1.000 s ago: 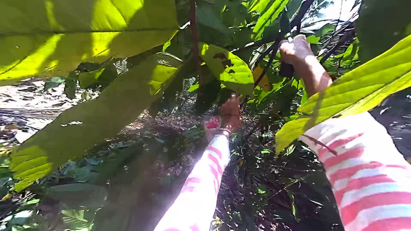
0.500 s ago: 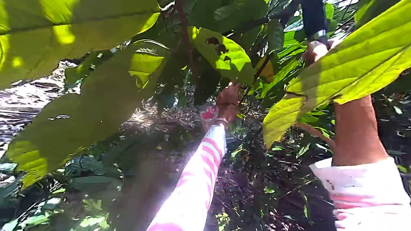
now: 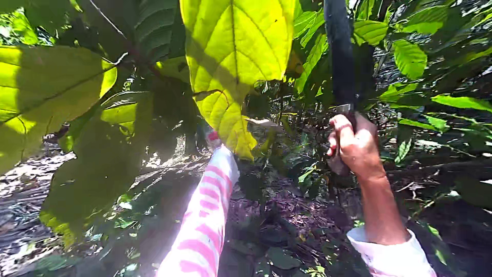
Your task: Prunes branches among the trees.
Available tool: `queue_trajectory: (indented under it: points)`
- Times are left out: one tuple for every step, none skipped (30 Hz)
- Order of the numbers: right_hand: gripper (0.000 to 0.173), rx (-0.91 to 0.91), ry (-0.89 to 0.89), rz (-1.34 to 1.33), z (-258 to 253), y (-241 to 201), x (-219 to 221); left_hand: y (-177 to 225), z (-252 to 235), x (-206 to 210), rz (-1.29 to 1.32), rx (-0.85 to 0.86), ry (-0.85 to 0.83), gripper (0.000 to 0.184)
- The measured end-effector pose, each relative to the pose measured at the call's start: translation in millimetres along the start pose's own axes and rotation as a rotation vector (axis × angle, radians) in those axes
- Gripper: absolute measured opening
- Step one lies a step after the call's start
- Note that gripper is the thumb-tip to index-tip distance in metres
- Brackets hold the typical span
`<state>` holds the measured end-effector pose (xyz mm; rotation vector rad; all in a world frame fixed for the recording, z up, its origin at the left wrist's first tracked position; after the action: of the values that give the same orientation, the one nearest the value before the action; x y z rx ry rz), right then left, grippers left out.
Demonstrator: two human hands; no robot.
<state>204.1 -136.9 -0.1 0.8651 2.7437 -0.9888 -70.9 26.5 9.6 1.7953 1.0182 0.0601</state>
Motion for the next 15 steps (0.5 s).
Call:
queue_trajectory:
  points:
    - [0.033,-0.001,-0.008,0.018,-5,13,0,31,-8,-15,0.077,-0.1,-0.179,0.042]
    - [0.035,0.0,-0.021,0.045,-11,25,1,41,-14,-9,0.121,-0.014,-0.137,0.045]
    - [0.037,0.007,-0.026,0.079,-17,36,3,37,-23,8,0.166,0.148,0.039,0.048]
    - [0.041,0.0,-0.022,0.126,-25,46,4,35,-28,18,0.203,0.253,0.121,0.052]
    - [0.045,-0.006,-0.015,0.17,-33,53,5,35,-29,23,0.208,0.284,0.111,0.053]
    - [0.049,-0.017,-0.005,0.205,-41,58,5,39,-28,25,0.194,0.276,0.076,0.054]
    - [0.05,-0.046,0.014,0.247,-49,59,6,41,-28,30,0.167,0.267,0.065,0.054]
    - [0.05,-0.078,0.03,0.281,-57,57,8,44,-26,34,0.121,0.266,0.064,0.054]
    - [0.05,-0.114,0.04,0.299,-65,53,9,48,-21,38,0.095,0.263,0.072,0.053]
    - [0.049,-0.16,0.05,0.306,-73,45,11,51,-17,43,0.092,0.259,0.084,0.052]
    - [0.046,-0.224,0.069,0.301,-80,37,13,53,-14,47,0.114,0.255,0.089,0.052]
    - [0.043,-0.29,0.096,0.298,-88,29,17,55,-11,50,0.136,0.255,0.092,0.052]
    - [0.04,-0.332,0.123,0.292,-97,20,21,55,-5,53,0.156,0.259,0.091,0.053]
    - [0.039,-0.338,0.145,0.287,-108,8,23,55,1,55,0.159,0.264,0.088,0.054]
    - [0.041,-0.318,0.142,0.292,-121,-7,24,57,1,57,0.17,0.244,0.082,0.054]
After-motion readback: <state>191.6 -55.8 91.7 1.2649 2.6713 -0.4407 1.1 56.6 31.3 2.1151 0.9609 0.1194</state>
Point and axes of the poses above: each hand's wrist, its own z-axis away from the middle knuckle, its own x-axis out of the palm, y = z × x, the point moved 2 cm from there along -z, towards the middle knuckle, and after that the axes turned 4 degrees about z, right-handed, at the moved point
